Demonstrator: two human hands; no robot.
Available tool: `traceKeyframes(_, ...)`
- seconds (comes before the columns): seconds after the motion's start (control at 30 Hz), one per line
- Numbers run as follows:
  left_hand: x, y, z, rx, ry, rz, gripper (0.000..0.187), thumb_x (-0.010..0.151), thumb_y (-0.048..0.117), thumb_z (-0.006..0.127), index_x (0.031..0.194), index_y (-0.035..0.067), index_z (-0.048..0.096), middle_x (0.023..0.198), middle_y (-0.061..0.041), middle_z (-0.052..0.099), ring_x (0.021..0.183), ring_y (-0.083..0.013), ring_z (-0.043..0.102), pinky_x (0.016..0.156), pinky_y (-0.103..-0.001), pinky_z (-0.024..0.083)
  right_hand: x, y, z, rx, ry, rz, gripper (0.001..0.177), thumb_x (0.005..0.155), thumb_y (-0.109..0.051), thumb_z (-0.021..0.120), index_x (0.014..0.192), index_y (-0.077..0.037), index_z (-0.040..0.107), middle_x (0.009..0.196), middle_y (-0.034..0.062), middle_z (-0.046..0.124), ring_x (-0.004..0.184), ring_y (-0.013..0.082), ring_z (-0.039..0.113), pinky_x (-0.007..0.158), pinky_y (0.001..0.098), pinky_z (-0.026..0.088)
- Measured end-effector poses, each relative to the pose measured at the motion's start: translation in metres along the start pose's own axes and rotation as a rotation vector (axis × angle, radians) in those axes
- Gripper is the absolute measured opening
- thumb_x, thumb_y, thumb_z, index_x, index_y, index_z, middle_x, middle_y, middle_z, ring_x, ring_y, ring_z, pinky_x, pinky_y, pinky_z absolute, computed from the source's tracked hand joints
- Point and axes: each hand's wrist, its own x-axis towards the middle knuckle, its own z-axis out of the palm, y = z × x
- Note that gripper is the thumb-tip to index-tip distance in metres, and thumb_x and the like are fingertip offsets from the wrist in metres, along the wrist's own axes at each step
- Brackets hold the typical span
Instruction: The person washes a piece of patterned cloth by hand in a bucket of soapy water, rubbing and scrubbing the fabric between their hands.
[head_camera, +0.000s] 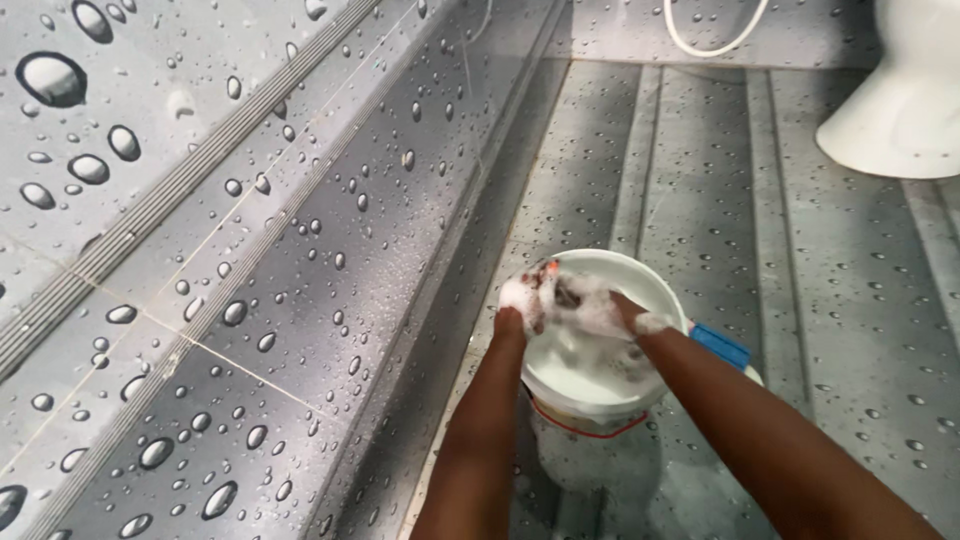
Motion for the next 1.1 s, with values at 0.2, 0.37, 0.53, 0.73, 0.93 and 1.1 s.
traceKeyframes(0.2,0.008,-0.022,0.001,0.381,0.056,0.265,0.042,0.108,0.04,0.047,0.135,0.013,0.064,0.123,-0.017,0.071,0.102,-0.0321,0.066,0.091,-0.038,0.054,0.058,0.052,0.068,-0.314,-0.116,0.228,0.044,0.093,-0.022,0.065,0.134,-0.005,0.057,0.132,0.0151,0.063,0.115,0.0243,0.063,0.099,0.0388,0.052)
traceKeyframes(0.37,0.025,-0.063,0.008,0.556,0.073,0.344,0.046,0.102,0.037,0.049,0.139,0.013,0.06,0.128,-0.017,0.068,0.107,-0.0324,0.065,0.095,-0.037,0.053,0.075,0.083,0.103,-0.361,-0.116,0.289,0.045,0.093,-0.017,0.063,0.136,-0.006,0.055,0.132,0.0144,0.063,0.112,0.0258,0.065,0.094,0.0385,0.055)
traceKeyframes(0.53,0.018,-0.042,0.004,0.748,0.141,0.501,0.054,0.095,0.035,0.052,0.144,0.014,0.054,0.134,-0.017,0.065,0.113,-0.0329,0.064,0.1,-0.036,0.051,0.066,0.061,0.109,-0.387,-0.008,0.313,0.047,0.092,-0.013,0.062,0.138,-0.008,0.054,0.131,0.0138,0.063,0.109,0.0274,0.067,0.089,0.0382,0.058)
traceKeyframes(0.73,-0.026,0.029,-0.007,0.817,0.01,0.339,0.063,0.094,0.041,0.059,0.148,0.012,0.045,0.132,-0.019,0.061,0.119,-0.0361,0.058,0.103,-0.04,0.047,0.022,0.037,0.079,0.005,0.241,0.204,0.05,0.091,-0.007,0.06,0.141,-0.009,0.052,0.13,0.013,0.063,0.105,0.0292,0.069,0.082,0.0378,0.062)
traceKeyframes(0.93,-0.049,0.04,-0.014,0.168,0.029,0.046,0.051,0.092,0.048,0.059,0.134,0.019,0.065,0.125,-0.014,0.07,0.107,-0.0299,0.069,0.092,-0.038,0.057,-0.017,0.041,0.04,0.914,0.595,-0.757,0.041,0.097,-0.009,0.065,0.136,-0.006,0.054,0.125,0.0159,0.064,0.111,0.0242,0.066,0.085,0.0327,0.064)
traceKeyframes(1.1,-0.044,0.031,-0.014,0.341,0.272,0.34,0.048,0.103,0.051,0.052,0.13,0.014,0.067,0.114,-0.02,0.072,0.102,-0.034,0.068,0.088,-0.042,0.054,-0.044,0.01,-0.03,1.294,0.521,-0.799,0.035,0.101,-0.01,0.07,0.133,-0.005,0.058,0.121,0.0131,0.065,0.11,0.0235,0.068,0.092,0.038,0.063)
